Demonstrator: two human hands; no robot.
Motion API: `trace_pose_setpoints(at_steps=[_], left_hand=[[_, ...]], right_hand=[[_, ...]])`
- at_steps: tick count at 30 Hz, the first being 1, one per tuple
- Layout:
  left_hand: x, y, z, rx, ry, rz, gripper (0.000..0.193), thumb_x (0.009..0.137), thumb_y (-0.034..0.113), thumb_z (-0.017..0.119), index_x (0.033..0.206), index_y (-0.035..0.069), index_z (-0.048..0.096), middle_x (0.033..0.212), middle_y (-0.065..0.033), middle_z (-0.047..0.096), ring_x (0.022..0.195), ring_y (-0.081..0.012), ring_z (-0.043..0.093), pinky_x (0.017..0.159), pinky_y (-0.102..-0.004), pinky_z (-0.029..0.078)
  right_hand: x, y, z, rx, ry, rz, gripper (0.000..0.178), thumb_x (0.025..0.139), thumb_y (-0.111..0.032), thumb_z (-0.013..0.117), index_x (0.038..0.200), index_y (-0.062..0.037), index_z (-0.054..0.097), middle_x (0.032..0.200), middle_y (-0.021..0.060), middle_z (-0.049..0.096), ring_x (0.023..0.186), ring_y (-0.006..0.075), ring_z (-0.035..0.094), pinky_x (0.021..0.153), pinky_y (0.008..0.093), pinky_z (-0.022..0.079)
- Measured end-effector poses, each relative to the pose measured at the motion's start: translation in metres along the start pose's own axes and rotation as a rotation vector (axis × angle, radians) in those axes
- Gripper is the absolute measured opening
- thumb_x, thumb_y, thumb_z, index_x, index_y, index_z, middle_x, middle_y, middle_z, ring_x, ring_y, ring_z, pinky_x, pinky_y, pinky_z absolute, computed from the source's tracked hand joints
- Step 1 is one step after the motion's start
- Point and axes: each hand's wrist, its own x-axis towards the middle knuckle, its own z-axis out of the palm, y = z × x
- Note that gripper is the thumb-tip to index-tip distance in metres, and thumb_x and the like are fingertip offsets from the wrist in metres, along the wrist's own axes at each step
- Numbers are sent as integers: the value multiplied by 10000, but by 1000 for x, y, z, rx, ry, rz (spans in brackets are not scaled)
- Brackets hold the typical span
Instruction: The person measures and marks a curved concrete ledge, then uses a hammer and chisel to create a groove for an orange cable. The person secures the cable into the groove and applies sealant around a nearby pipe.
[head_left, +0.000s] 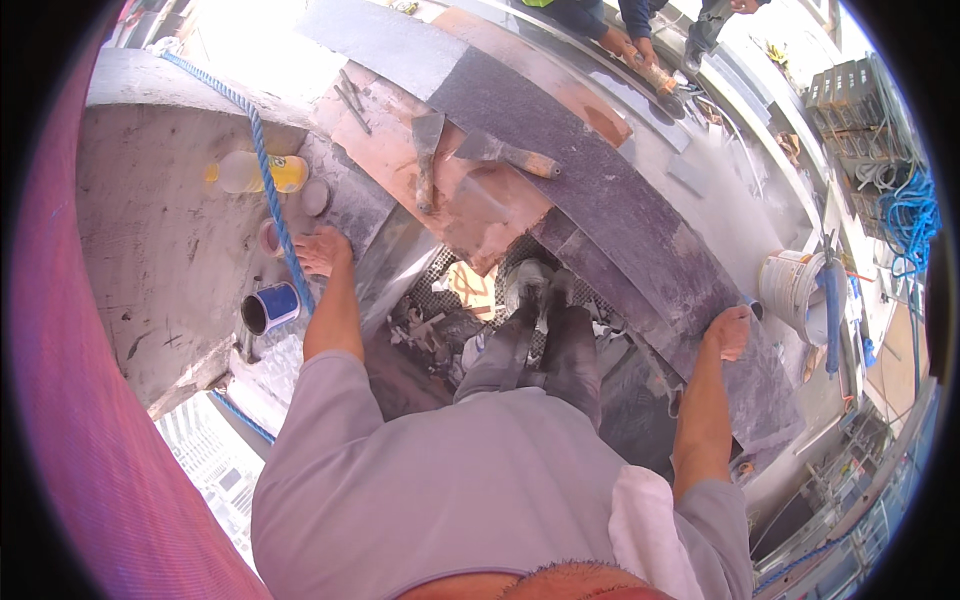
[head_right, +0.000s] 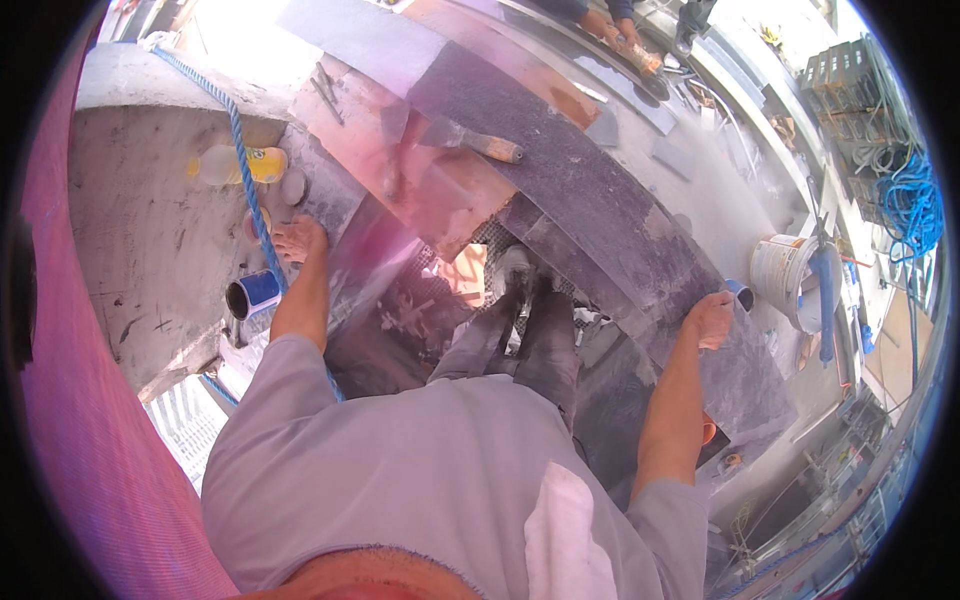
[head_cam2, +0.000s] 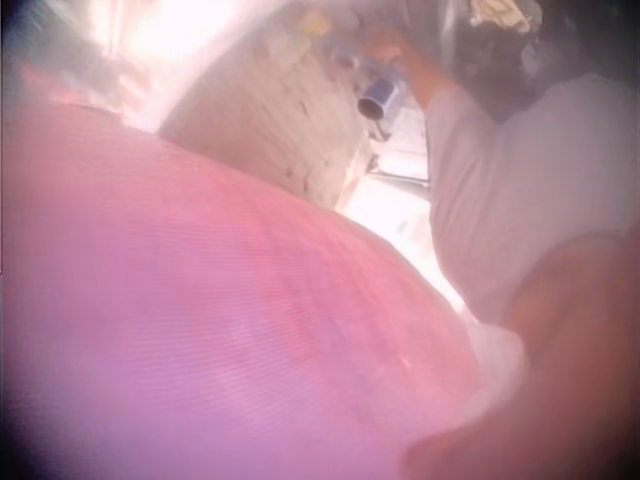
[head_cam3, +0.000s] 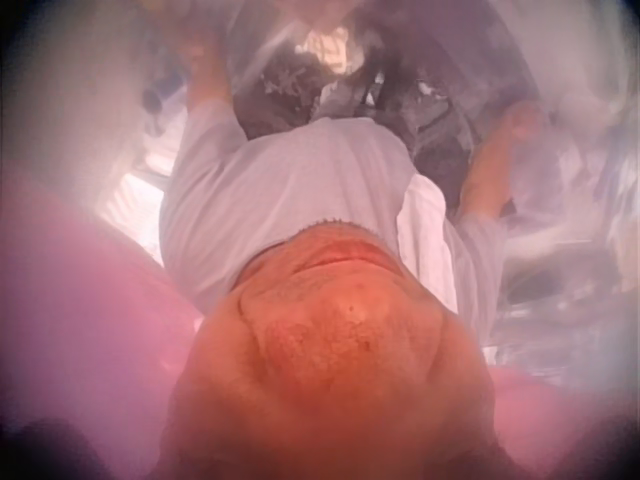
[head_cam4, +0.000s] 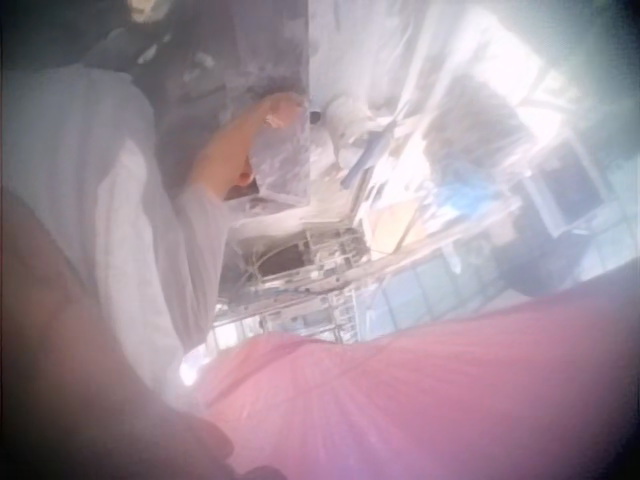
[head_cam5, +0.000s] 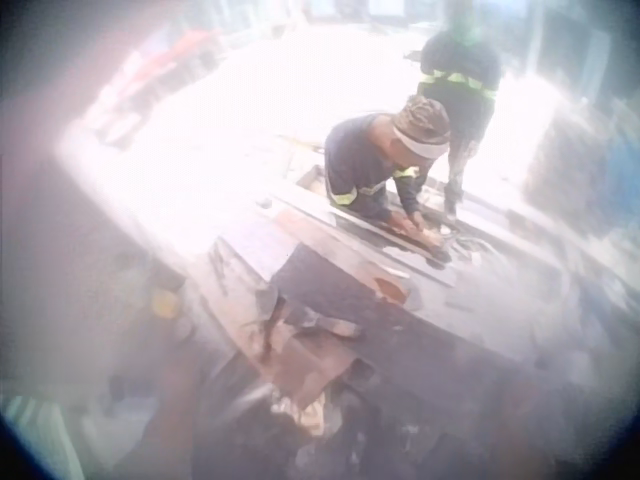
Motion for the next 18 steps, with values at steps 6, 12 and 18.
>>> trace_pose_setpoints(at_steps=[6, 12, 18], left_hand=[[-2, -2, -4, -9, -51, -12, 427, 978, 338, 569, 1318, 81, 594, 1346, -180, 651, 1261, -385, 626, 1031, -574, 460], [-2, -2, -5, -3, -30, 7, 442, 988, 376, 579, 1327, 93, 591, 1319, -173, 681, 1249, -383, 645, 1035, -570, 458], [-8, 0, -8, -12, 29, 26, 435, 983, 366, 575, 1317, 88, 591, 1297, -175, 696, 1237, -391, 657, 1027, -586, 459]], right_hand=[[-5, 3, -12, 65, -34, -31, 567, 1083, -533, 367, 1110, -202, 827, 1121, 121, 818, 1027, 425, 758, 886, 589, 558], [-4, 6, -9, 56, -3, -47, 581, 1078, -529, 390, 1031, -156, 833, 1064, 141, 819, 992, 422, 765, 861, 579, 565], [-8, 0, -19, 28, -9, -35, 592, 1073, -524, 400, 993, -124, 829, 1032, 150, 819, 958, 420, 768, 807, 571, 573]])
